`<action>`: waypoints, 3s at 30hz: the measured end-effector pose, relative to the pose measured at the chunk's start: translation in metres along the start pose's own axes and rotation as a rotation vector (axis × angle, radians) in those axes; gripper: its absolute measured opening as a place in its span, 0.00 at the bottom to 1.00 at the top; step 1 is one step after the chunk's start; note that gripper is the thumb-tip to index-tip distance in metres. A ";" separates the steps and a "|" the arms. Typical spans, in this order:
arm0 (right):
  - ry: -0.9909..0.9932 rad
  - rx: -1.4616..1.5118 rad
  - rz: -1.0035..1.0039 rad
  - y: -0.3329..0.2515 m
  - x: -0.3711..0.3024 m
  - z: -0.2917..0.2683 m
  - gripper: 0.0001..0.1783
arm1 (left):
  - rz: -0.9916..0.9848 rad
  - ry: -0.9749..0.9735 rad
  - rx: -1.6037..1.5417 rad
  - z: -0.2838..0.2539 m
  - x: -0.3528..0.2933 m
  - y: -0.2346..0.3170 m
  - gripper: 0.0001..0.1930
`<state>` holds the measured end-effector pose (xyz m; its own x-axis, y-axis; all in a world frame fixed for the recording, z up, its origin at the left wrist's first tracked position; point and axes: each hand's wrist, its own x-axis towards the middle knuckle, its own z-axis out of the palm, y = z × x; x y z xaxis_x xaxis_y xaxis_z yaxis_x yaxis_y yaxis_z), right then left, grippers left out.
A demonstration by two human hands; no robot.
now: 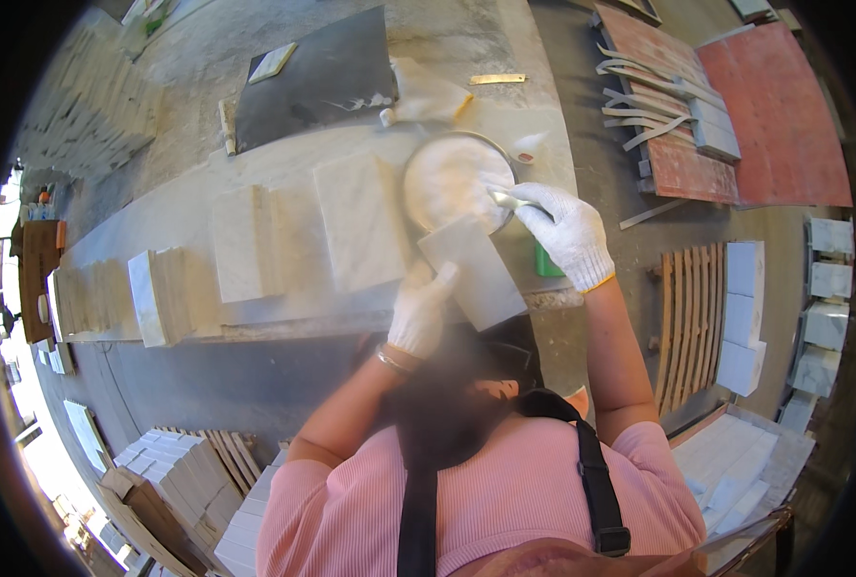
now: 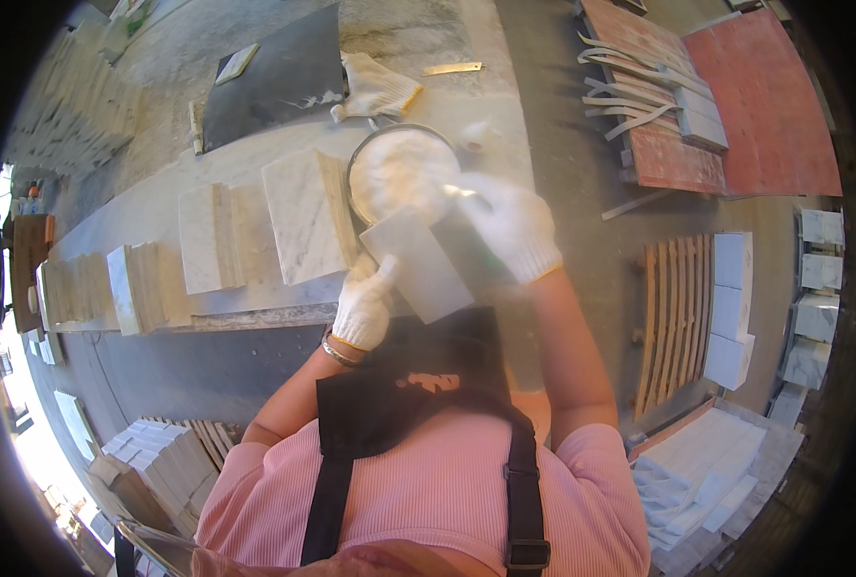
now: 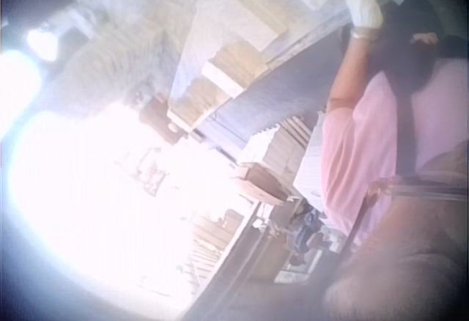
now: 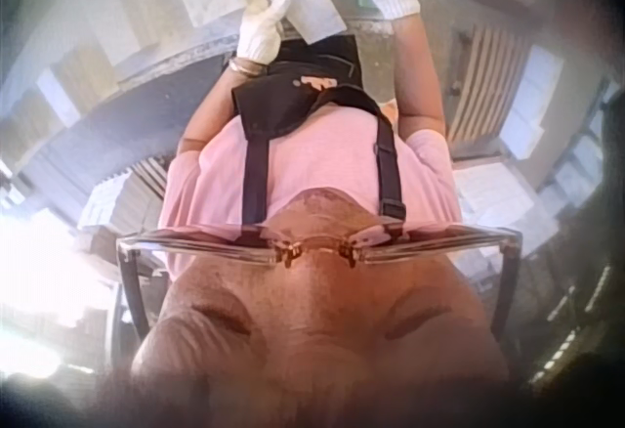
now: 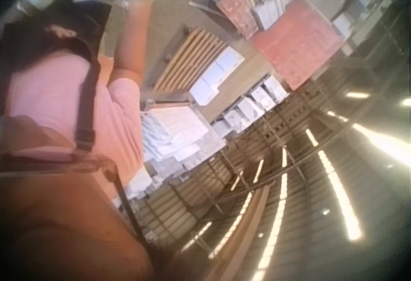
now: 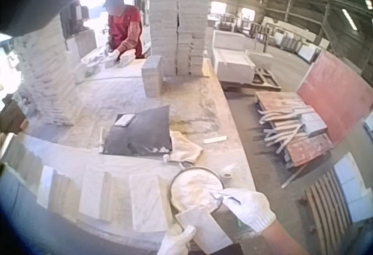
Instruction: The person repeatedly applies a white paste to the edges of small rectangular tiles using a metal spatula, then smooths and wipes the edges with a green sponge. The person handles tiles one at a time, turning them over and working on multiple edges before placing them back on the table.
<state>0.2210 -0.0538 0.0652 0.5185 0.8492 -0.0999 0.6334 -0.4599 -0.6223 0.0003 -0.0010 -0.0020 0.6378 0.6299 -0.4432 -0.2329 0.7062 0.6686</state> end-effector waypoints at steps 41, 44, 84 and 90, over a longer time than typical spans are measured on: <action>0.101 0.293 -0.166 -0.011 -0.010 -0.023 0.11 | -0.044 0.010 0.082 -0.003 0.000 0.001 0.20; 0.104 0.342 -0.153 -0.007 -0.011 -0.020 0.11 | -0.038 0.000 0.071 -0.001 -0.001 0.001 0.20; 0.153 0.785 0.081 0.016 -0.087 0.027 0.13 | 0.241 -0.348 1.374 -0.040 0.038 0.184 0.24; 0.178 0.693 0.038 0.017 -0.090 0.025 0.10 | 0.348 -0.338 1.578 -0.037 0.052 0.182 0.22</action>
<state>0.1710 -0.1315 0.0446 0.6564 0.7534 -0.0392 0.1333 -0.1670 -0.9769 -0.0363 0.1725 0.0748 0.8884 0.4337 -0.1505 0.4041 -0.5833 0.7046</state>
